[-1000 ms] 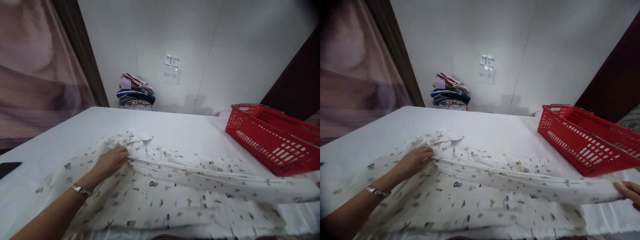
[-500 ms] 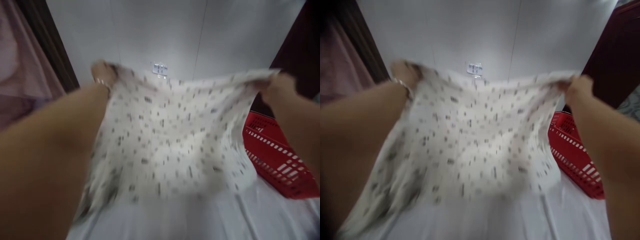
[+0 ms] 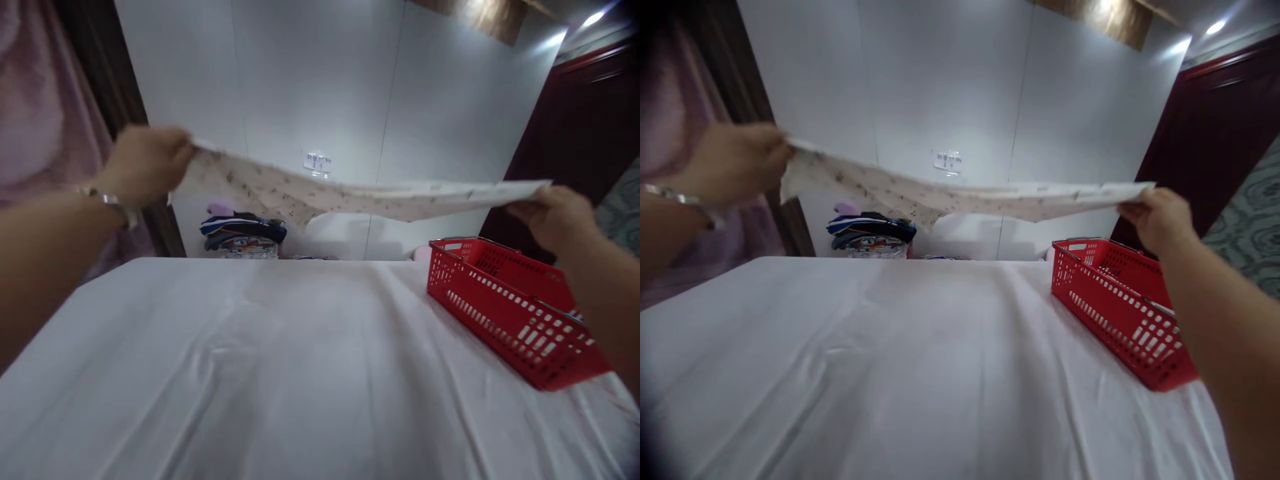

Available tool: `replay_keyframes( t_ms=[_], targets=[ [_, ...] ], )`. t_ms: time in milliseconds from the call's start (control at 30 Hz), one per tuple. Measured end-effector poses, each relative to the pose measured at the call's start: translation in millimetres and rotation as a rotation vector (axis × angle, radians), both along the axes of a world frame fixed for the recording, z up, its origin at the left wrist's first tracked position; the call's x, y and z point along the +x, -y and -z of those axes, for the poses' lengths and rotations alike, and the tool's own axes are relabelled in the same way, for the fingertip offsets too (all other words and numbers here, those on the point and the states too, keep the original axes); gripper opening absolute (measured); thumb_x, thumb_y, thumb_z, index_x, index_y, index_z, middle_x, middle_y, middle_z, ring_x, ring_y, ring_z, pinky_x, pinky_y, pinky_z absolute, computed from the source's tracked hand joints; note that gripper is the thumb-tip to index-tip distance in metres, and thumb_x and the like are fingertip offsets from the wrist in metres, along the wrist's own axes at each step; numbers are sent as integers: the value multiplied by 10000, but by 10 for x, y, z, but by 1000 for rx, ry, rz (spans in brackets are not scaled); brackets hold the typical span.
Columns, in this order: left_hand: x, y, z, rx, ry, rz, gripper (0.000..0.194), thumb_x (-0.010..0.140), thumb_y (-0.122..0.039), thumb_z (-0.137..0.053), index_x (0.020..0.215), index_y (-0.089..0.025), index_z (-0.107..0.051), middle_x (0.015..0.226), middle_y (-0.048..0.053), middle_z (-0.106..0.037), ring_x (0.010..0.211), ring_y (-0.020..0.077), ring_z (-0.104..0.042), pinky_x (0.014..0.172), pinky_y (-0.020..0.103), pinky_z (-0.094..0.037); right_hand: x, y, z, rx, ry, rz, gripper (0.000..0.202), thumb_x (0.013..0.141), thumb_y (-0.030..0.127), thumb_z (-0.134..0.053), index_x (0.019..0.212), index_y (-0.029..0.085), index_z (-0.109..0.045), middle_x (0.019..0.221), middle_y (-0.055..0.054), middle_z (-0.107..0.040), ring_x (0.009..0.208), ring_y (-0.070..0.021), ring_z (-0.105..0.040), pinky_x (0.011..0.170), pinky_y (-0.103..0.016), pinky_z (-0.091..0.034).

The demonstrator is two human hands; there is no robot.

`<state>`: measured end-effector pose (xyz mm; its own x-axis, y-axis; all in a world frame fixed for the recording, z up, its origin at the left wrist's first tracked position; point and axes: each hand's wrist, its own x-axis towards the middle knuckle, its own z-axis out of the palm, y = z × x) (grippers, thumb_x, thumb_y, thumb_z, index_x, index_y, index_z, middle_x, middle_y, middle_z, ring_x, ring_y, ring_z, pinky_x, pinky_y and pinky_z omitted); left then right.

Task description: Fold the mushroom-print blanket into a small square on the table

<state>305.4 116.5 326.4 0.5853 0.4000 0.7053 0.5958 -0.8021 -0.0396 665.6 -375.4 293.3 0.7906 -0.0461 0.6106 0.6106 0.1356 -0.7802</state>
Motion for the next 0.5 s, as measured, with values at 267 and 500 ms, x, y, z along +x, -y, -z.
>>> replay_keyframes(
  t_ms=[267, 500],
  targets=[
    [-842, 241, 2235, -293, -520, 252, 349, 863, -328, -347, 987, -263, -667, 1019, -1, -686, 967, 189, -602, 935, 342, -418, -294, 631, 2401, -200, -465, -117, 105, 781, 233, -591, 735, 148, -633, 754, -51, -655, 731, -159, -643, 759, -230, -504],
    [-1441, 366, 3474, -303, -438, 454, 407, 784, -264, -387, 993, -500, -645, 1006, -108, -699, 920, 203, -655, 897, 430, -477, -745, 1186, 3206, -315, -604, -90, 277, 505, 465, -728, 574, 214, -634, 657, -36, -633, 708, -248, -645, 771, -340, -555]
  ],
)
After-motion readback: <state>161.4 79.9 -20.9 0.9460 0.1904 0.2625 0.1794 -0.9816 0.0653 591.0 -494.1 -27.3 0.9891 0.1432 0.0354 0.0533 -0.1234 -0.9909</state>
